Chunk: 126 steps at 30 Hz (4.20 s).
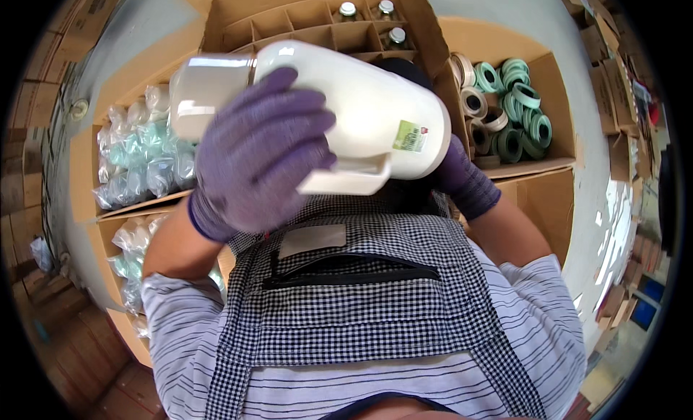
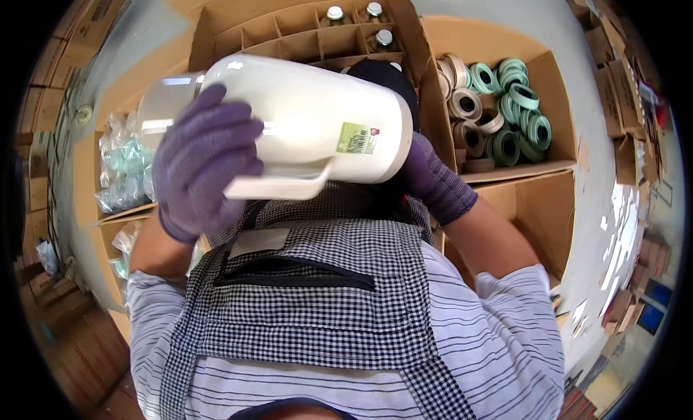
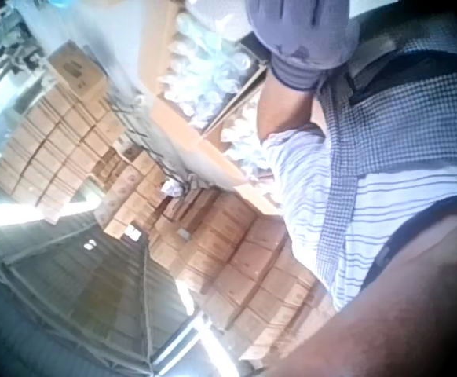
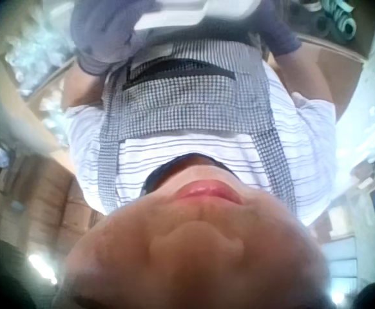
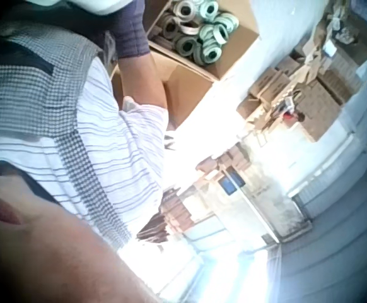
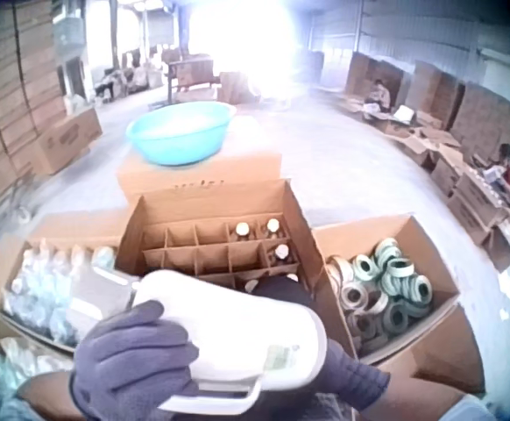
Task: The person assembles white electric kettles by hand in a warehouse setting. They pick up kettle bodies, insert internal components, and screw on lids, then place the finished units into plastic bags and cardboard boxes.
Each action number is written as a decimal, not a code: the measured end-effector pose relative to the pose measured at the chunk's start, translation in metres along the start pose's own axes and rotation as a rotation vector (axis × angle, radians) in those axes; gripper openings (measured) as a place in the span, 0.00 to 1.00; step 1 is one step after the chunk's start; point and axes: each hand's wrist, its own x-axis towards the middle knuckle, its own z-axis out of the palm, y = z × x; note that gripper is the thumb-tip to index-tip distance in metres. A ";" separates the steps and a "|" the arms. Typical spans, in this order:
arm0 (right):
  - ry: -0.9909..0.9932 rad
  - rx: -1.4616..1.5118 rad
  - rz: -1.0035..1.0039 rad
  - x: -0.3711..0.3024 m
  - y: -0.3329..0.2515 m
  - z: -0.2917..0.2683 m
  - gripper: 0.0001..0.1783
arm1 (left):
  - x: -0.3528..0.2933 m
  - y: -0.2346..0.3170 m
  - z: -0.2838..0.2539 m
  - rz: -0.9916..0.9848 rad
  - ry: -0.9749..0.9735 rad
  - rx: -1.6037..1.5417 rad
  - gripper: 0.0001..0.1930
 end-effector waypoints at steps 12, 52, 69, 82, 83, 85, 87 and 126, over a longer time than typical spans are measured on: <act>0.050 0.195 0.188 0.112 -0.047 -0.068 0.14 | -0.046 -0.095 0.089 -0.080 -0.109 -0.465 0.06; -0.318 0.034 -0.120 0.381 -0.120 -0.050 0.26 | 0.070 -0.301 -0.092 -0.413 0.488 -0.147 0.12; -0.152 0.895 0.143 0.318 -0.058 -0.082 0.29 | -0.041 -0.200 0.042 -1.150 0.292 -0.923 0.11; -0.673 0.035 -0.667 0.179 -0.149 -0.120 0.13 | -0.089 -0.169 0.020 -0.370 -0.204 -0.744 0.09; -0.604 -0.034 -0.631 0.175 -0.150 -0.112 0.13 | -0.098 -0.159 0.028 -0.432 -0.201 -0.506 0.08; -0.460 -0.166 -0.552 0.169 -0.142 -0.092 0.12 | -0.097 -0.131 0.031 -0.602 -0.146 -0.557 0.07; -0.562 -0.164 -0.449 0.158 -0.144 -0.096 0.11 | -0.107 -0.117 0.028 -0.453 -0.213 -0.381 0.07; -0.019 -0.287 -1.154 0.421 -0.385 0.182 0.47 | -0.507 -0.001 -0.270 -1.392 1.087 0.316 0.19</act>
